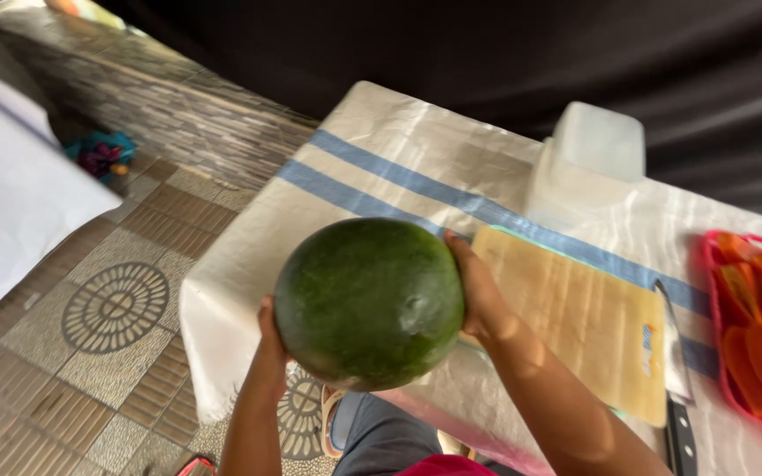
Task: Cutting a whole watermelon into halves and then into smaller wedges on a cutting board.
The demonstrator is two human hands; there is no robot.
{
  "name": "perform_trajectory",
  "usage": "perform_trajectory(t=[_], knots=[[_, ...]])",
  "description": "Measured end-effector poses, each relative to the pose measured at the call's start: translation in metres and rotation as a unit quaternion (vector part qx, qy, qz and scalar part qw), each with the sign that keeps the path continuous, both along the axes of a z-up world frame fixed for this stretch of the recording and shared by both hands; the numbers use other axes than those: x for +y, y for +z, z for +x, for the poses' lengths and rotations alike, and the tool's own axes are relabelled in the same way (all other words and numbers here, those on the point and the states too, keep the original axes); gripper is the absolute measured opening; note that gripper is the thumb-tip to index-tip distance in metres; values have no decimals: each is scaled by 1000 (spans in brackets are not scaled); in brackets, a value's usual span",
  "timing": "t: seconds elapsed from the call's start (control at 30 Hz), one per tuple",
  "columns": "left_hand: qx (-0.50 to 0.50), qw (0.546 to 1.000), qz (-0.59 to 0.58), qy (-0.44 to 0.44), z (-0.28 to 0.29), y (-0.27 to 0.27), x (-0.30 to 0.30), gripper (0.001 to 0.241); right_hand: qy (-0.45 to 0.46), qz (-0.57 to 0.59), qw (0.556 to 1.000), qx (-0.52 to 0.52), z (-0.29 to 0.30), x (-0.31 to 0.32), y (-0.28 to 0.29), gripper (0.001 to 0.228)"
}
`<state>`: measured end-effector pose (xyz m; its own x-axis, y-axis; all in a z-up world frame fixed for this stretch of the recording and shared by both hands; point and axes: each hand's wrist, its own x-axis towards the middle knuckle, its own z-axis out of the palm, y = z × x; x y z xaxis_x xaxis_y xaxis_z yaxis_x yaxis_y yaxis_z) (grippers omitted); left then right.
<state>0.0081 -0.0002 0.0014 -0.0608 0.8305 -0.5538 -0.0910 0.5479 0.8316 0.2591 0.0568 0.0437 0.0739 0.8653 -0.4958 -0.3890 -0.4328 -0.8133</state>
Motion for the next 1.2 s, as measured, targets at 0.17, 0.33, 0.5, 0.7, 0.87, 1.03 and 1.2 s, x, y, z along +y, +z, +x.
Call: perform_trajectory(t=[0.17, 0.33, 0.5, 0.7, 0.87, 1.03, 1.2], knots=[[-51, 993, 18, 107, 16, -3, 5, 91, 3, 79, 995, 66, 6, -13, -6, 46], [-133, 974, 41, 177, 38, 20, -2, 87, 5, 110, 993, -53, 23, -27, 28, 79], [-198, 955, 71, 208, 55, -13, 10, 84, -24, 185, 982, -33, 67, -50, 50, 65], [-226, 954, 152, 124, 152, 13, 32, 58, -139, 179, 974, -5, 146, -74, 38, 50], [28, 991, 112, -61, 197, 34, 35, 88, -219, 155, 963, 5, 241, -60, -38, 48], [175, 942, 218, -183, 218, 25, 43, 80, -264, 153, 952, -20, 262, -56, -50, 28], [200, 923, 264, -194, 212, 17, 27, 68, -256, 183, 947, -56, 281, -40, -52, 25]])
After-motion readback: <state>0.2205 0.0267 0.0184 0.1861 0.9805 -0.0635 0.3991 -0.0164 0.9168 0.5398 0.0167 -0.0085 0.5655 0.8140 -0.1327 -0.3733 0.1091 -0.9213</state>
